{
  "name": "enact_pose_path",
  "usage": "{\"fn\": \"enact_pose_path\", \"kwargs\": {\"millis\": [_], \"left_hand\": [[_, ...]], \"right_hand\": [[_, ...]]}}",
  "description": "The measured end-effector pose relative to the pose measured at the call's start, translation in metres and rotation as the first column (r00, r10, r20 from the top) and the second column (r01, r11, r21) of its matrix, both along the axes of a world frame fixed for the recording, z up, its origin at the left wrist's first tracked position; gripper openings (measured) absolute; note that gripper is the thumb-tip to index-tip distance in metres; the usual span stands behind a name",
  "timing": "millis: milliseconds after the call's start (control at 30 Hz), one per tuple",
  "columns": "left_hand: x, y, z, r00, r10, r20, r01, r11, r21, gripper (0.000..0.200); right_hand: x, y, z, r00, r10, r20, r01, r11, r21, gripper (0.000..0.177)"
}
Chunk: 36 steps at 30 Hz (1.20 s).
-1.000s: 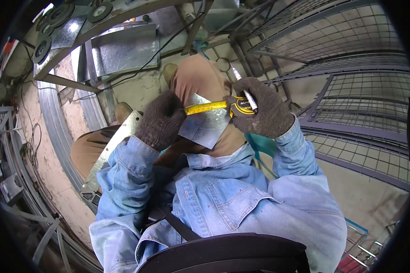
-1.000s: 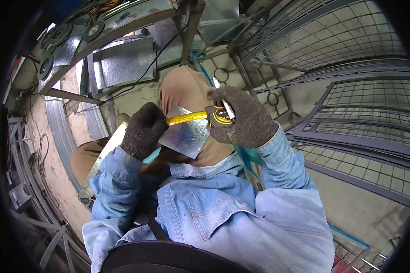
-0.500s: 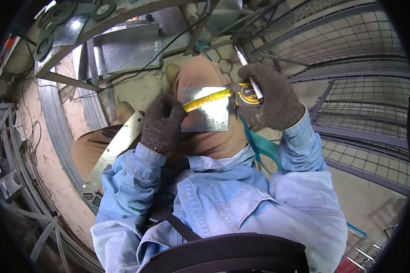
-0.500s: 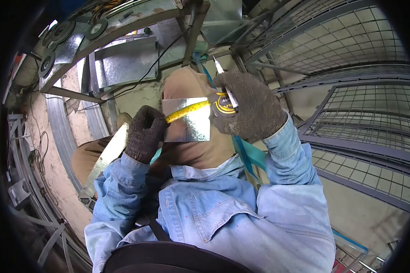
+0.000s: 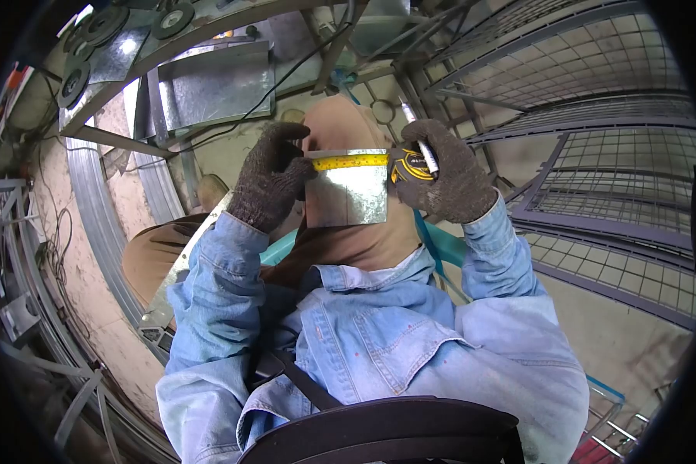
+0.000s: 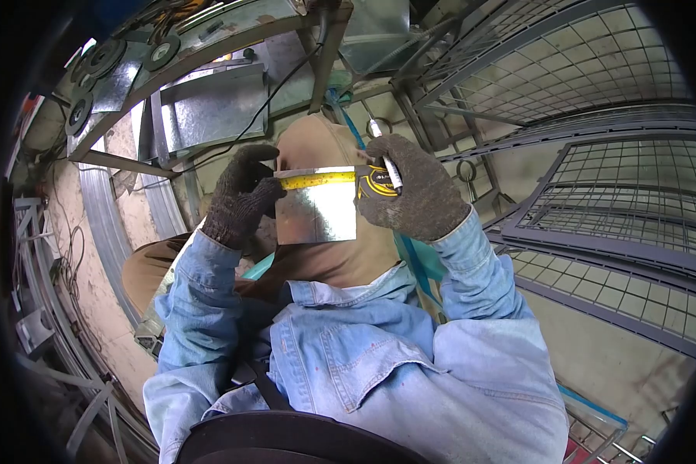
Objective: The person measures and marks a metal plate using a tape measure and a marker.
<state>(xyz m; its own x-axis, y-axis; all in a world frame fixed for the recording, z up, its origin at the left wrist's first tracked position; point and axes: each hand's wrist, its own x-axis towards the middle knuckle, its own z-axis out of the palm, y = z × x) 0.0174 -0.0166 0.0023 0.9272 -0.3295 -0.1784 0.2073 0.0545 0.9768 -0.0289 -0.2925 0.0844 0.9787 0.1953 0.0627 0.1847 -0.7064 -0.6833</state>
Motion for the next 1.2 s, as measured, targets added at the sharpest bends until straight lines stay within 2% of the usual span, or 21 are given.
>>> {"fn": "enact_pose_path", "kwargs": {"millis": [100, 167, 267, 367, 467, 700, 767, 967, 1067, 1200], "left_hand": [[0.002, 0.004, -0.006, 0.999, -0.039, 0.015, 0.038, 0.999, 0.017, 0.024], [0.005, 0.005, -0.002, 0.997, -0.078, -0.004, 0.078, 0.996, 0.048, 0.024], [0.005, 0.005, -0.002, 0.996, -0.078, -0.034, 0.081, 0.992, 0.095, 0.020], [0.002, 0.008, -0.008, 1.000, -0.012, -0.019, 0.013, 1.000, 0.028, 0.021], [0.003, 0.012, -0.014, 0.999, -0.011, 0.050, 0.006, 0.995, 0.101, 0.019], [-0.001, 0.008, -0.018, 1.000, 0.011, -0.016, -0.011, 1.000, -0.010, 0.020], [-0.001, 0.009, -0.018, 0.999, 0.018, -0.031, -0.019, 1.000, -0.023, 0.020], [-0.001, 0.008, -0.017, 1.000, 0.015, 0.028, -0.015, 1.000, 0.020, 0.019], [-0.002, 0.007, -0.017, 0.999, 0.041, 0.009, -0.041, 0.999, 0.004, 0.019], [-0.002, 0.005, -0.021, 0.997, 0.069, 0.026, -0.068, 0.997, -0.029, 0.018]], "right_hand": [[0.002, -0.001, 0.004, 0.999, 0.016, -0.032, -0.014, 0.997, 0.077, 0.060], [0.006, -0.001, 0.010, 0.997, 0.075, 0.035, -0.071, 0.993, -0.095, 0.063], [0.014, 0.001, 0.009, 0.996, 0.081, 0.048, -0.077, 0.993, -0.092, 0.063], [0.024, 0.006, 0.007, 0.997, 0.063, 0.033, -0.062, 0.998, -0.020, 0.058], [0.030, 0.006, 0.010, 0.994, 0.100, 0.046, -0.099, 0.994, -0.037, 0.056], [0.032, 0.003, 0.011, 0.995, 0.084, 0.044, -0.083, 0.996, -0.033, 0.052], [0.033, 0.001, 0.007, 0.995, 0.104, 0.004, -0.103, 0.993, -0.058, 0.070], [0.034, -0.001, 0.004, 0.991, 0.135, 0.017, -0.134, 0.989, -0.066, 0.070], [0.032, 0.001, 0.007, 0.993, 0.116, -0.026, -0.118, 0.991, -0.063, 0.069], [0.031, 0.001, 0.008, 0.991, 0.136, 0.008, -0.135, 0.987, -0.092, 0.069]]}}
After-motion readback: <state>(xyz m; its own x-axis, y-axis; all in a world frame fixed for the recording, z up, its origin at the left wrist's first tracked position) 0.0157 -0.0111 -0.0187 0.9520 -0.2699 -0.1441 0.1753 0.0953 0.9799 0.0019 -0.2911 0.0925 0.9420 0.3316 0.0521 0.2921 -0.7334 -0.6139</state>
